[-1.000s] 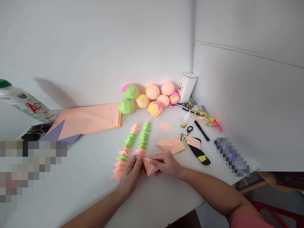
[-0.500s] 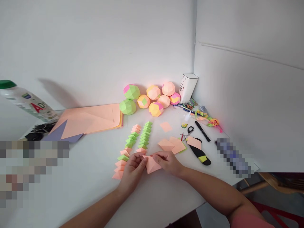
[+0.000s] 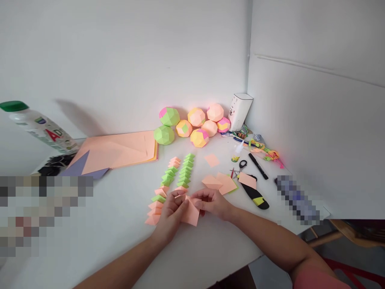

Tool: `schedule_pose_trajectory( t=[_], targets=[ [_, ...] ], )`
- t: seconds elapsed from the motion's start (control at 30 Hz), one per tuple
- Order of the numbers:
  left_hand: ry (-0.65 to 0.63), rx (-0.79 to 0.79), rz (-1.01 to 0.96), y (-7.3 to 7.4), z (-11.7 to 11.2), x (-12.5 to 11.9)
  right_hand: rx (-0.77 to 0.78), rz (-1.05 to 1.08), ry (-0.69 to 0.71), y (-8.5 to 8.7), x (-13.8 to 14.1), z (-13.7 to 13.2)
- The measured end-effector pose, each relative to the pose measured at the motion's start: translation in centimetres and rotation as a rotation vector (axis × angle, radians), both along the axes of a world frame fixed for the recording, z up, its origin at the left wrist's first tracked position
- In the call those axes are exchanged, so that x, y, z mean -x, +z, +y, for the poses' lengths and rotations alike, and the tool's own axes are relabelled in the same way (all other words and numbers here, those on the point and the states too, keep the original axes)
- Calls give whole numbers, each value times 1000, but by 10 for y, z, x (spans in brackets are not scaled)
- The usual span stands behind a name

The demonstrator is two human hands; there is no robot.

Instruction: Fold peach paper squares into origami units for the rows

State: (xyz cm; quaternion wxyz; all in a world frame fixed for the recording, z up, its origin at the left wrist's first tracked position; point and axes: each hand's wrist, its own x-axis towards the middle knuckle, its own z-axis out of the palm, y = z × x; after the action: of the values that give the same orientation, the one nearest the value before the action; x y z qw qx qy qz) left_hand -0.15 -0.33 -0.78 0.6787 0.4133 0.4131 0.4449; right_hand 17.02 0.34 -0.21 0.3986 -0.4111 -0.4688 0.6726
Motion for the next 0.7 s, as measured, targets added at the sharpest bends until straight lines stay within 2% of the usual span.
schedule_pose_trajectory(
  t=[0.17, 0.37, 0.47, 0.7],
  targets=[
    [7, -30, -3, 1, 1, 2, -22, -14, -17, -3, -1, 0],
    [-82, -69, 88, 0, 2, 3, -84, -47, 10, -6, -3, 0],
    [-59, -70, 133, -1, 3, 2, -86, -78, -13, -5, -4, 1],
    [-15, -5, 92, -7, 3, 2, -120, -115, -73, -2, -5, 2]
  ],
)
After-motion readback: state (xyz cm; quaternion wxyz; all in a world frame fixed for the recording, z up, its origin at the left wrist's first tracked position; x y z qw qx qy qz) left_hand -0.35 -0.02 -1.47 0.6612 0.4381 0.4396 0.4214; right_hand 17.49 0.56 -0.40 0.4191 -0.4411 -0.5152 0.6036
